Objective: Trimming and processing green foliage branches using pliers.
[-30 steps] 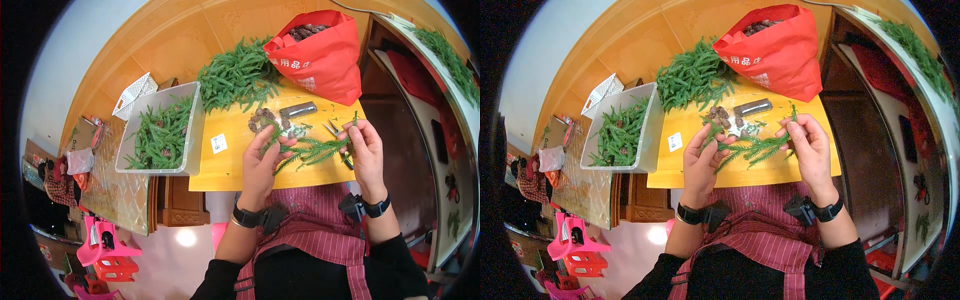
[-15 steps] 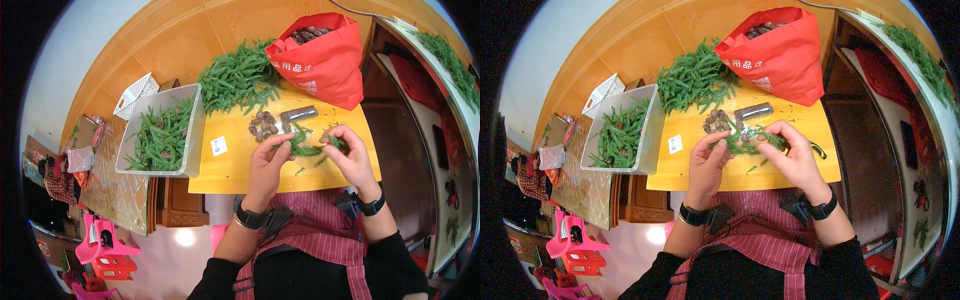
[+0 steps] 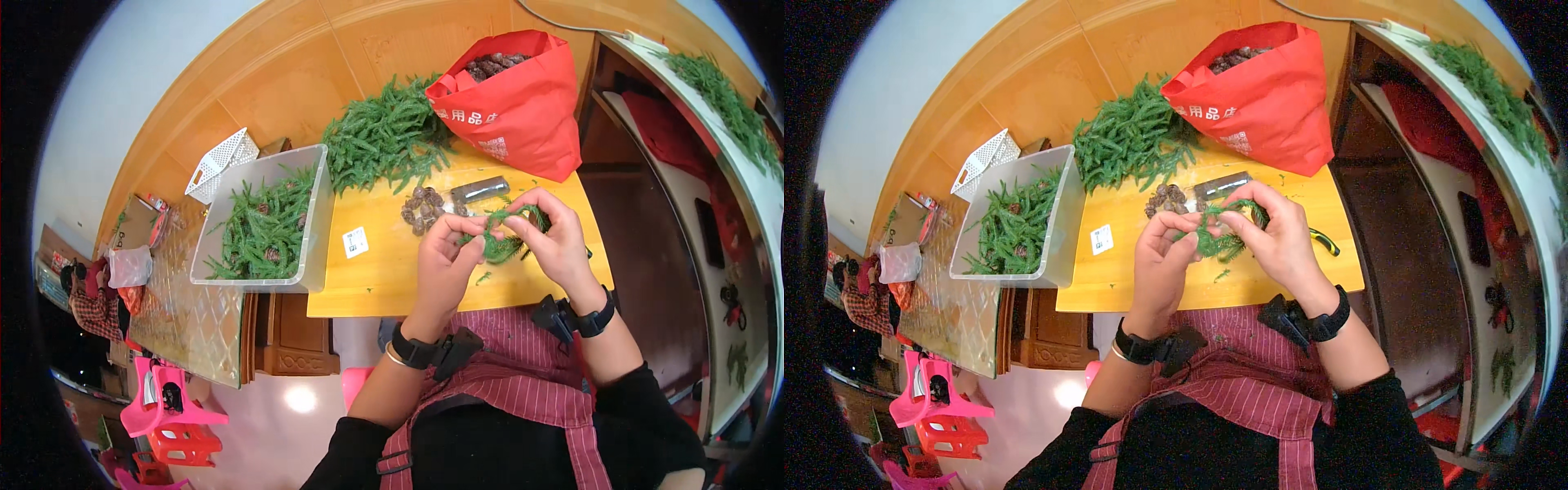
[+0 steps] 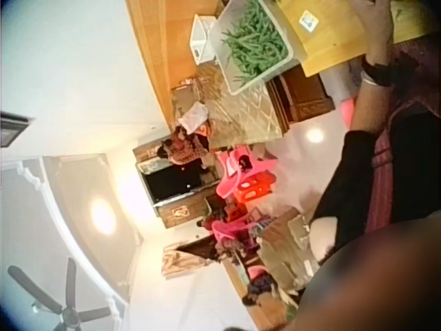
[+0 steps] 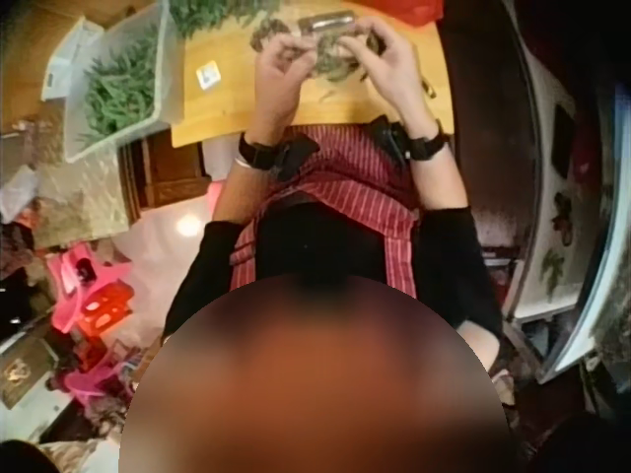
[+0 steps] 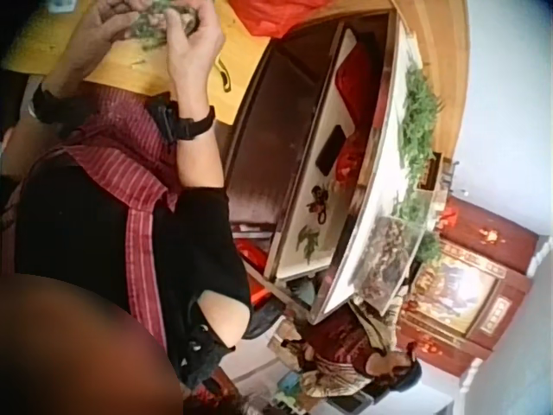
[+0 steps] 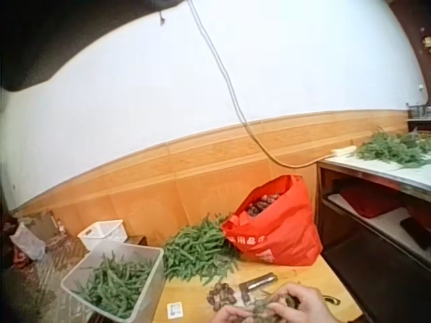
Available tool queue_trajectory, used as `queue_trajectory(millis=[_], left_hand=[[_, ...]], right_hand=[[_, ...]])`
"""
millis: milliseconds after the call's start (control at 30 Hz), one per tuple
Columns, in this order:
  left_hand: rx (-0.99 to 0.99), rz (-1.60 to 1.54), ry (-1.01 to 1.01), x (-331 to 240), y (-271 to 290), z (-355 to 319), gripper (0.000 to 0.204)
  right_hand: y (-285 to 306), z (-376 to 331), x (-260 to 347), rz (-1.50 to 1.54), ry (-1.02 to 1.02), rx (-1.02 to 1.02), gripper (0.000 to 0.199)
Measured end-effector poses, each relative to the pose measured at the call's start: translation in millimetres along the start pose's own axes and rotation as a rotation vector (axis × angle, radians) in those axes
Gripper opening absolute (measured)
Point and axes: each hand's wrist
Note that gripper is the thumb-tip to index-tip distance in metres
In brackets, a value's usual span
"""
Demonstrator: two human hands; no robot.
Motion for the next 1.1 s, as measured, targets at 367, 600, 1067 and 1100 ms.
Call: queue_trajectory(millis=[367, 600, 1067, 1100], left_hand=[[-0.109, 0.076, -0.371, 4.9, -9.2, 33.2, 0.055], [-0.067, 0.124, -0.235, -1.0, 33.8, 84.1, 0.027], [0.032, 0.569, -0.526, 19.2, 80.4, 166.8, 0.033], [0.016, 0.526, -0.47, 20.8, 82.5, 168.0, 0.033]], right_hand=[[-17.6, 28.9, 5.4, -0.148, 0.039, -0.104, 0.013], [-27.9, 89.2, 0.4, 0.041, 0.002, 0.047, 0.012], [-39.9, 167.4, -38.9, 0.263, -0.134, 0.104, 0.015], [-39.4, 170.1, -40.2, 0.304, -0.138, 0.151, 0.015]])
Point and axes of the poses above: each hand's wrist, its own z-axis towards the middle knuckle, its own y-axis out of the back of the hand, x = y × z, and after that the axes turned 6 degrees about -y, right-handed
